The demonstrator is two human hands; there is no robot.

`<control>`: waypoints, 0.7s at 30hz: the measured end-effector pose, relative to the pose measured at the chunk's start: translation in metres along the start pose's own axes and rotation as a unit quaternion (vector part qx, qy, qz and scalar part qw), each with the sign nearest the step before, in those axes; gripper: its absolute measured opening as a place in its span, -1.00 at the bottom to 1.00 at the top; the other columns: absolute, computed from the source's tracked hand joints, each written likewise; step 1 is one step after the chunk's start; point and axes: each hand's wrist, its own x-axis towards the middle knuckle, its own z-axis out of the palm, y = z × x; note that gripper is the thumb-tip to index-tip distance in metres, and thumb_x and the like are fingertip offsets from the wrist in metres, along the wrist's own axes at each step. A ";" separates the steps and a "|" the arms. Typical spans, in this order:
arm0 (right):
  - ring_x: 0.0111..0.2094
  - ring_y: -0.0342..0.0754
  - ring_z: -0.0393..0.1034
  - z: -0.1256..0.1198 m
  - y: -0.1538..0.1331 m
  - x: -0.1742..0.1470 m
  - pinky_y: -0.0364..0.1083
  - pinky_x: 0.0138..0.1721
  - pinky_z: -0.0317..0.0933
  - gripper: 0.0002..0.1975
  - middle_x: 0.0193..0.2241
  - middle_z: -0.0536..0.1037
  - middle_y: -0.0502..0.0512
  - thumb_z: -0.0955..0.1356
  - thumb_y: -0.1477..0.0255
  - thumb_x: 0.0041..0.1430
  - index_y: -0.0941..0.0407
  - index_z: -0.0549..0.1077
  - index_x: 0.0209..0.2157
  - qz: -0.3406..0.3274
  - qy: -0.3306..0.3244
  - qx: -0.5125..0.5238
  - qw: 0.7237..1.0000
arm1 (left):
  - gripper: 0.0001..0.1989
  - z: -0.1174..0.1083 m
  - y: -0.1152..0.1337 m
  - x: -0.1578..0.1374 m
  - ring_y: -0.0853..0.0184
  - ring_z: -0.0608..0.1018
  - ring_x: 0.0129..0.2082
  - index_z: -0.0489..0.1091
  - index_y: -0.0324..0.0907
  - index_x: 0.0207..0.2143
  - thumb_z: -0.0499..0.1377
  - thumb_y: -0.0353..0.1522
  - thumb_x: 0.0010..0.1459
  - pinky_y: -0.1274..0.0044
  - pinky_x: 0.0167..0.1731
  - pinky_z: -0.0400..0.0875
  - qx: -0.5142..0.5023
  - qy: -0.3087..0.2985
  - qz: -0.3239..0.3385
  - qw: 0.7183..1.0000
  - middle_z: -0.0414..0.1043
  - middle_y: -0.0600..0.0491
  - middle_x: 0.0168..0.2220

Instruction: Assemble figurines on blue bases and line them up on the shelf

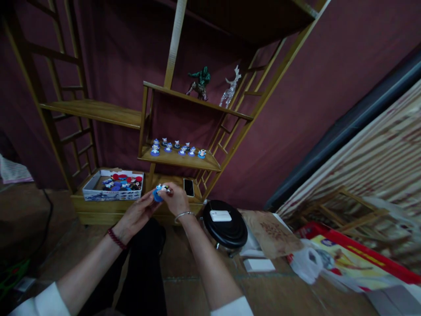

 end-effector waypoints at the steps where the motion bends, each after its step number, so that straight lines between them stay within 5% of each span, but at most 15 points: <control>1: -0.44 -0.13 0.35 0.001 0.000 -0.003 -0.17 -0.39 0.24 -0.82 -0.47 0.49 -0.03 0.35 0.35 -0.09 0.03 0.43 -0.35 -0.005 -0.003 -0.018 1.000 | -0.78 -0.003 -0.003 -0.001 0.39 0.45 -0.22 0.43 -0.22 -0.30 0.20 -0.53 -0.08 0.51 -0.11 0.30 -0.001 0.003 -0.004 1.000 0.44 0.02 -0.22; 10: -0.31 -0.13 0.34 -0.003 -0.004 -0.016 -0.17 -0.28 0.19 -0.80 -0.34 0.46 0.03 0.30 0.39 0.00 0.08 0.39 -0.27 -0.034 -0.011 -0.160 0.987 | -0.85 -0.010 -0.019 0.003 0.38 0.47 -0.24 0.44 -0.26 -0.36 0.14 -0.55 -0.02 0.45 -0.08 0.29 -0.015 0.038 -0.030 0.999 0.47 0.02 -0.28; 21: -0.24 -0.11 0.32 -0.014 0.007 -0.007 -0.15 -0.18 0.16 -0.79 -0.31 0.46 0.03 0.28 0.43 0.02 0.06 0.37 -0.23 -0.039 0.016 -0.166 0.985 | -0.82 0.009 -0.019 0.024 0.37 0.47 -0.26 0.43 -0.27 -0.38 0.08 -0.60 0.00 0.46 -0.14 0.33 0.030 0.038 -0.057 0.997 0.45 -0.02 -0.27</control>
